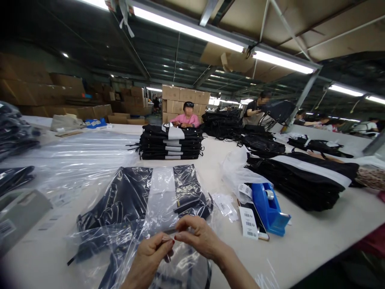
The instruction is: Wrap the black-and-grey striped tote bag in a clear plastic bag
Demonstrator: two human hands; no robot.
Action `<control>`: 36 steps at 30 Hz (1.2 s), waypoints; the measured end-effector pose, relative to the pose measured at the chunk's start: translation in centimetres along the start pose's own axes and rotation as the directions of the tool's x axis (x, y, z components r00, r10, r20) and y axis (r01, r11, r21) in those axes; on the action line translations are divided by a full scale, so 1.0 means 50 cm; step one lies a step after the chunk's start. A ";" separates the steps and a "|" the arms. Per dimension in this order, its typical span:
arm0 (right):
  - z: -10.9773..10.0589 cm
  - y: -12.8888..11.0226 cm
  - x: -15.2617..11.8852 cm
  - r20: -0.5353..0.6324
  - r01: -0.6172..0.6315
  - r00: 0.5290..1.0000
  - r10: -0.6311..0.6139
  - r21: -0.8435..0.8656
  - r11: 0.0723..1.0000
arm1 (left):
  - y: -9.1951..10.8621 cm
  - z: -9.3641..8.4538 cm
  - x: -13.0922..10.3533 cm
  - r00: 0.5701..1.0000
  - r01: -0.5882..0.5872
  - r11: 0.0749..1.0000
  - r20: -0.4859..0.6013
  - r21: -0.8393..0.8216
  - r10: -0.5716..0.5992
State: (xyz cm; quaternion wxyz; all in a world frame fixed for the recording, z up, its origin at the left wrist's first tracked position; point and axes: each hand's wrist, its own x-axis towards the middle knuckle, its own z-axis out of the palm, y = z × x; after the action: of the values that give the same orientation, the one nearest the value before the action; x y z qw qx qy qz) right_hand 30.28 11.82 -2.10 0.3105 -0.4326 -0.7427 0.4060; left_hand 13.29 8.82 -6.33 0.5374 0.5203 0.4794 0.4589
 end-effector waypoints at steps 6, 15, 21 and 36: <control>-0.099 0.068 -0.027 0.046 -0.201 0.977 0.210 -0.152 0.968 | 0.004 -0.005 -0.004 0.992 0.025 1.000 -0.119 -0.015 -0.027; -0.104 0.107 -0.024 0.001 -0.245 0.969 0.245 0.055 0.968 | 0.014 0.004 -0.004 0.955 0.195 0.944 -0.170 -0.265 -0.245; -0.100 0.101 -0.017 -0.018 -0.244 0.969 0.244 0.011 0.970 | 0.001 0.002 -0.009 0.973 -0.010 0.995 -0.230 0.096 0.032; -0.106 0.089 -0.005 -0.067 -0.174 0.983 0.173 -0.008 0.985 | 0.032 -0.005 0.010 0.904 -0.252 0.662 -0.071 0.705 0.421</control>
State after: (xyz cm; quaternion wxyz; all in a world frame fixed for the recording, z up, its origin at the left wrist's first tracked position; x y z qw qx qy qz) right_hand 36.43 14.69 -3.45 0.2954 -0.5109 -0.6944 0.4117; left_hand 13.09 9.43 -4.77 0.1550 0.7039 0.5667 0.3992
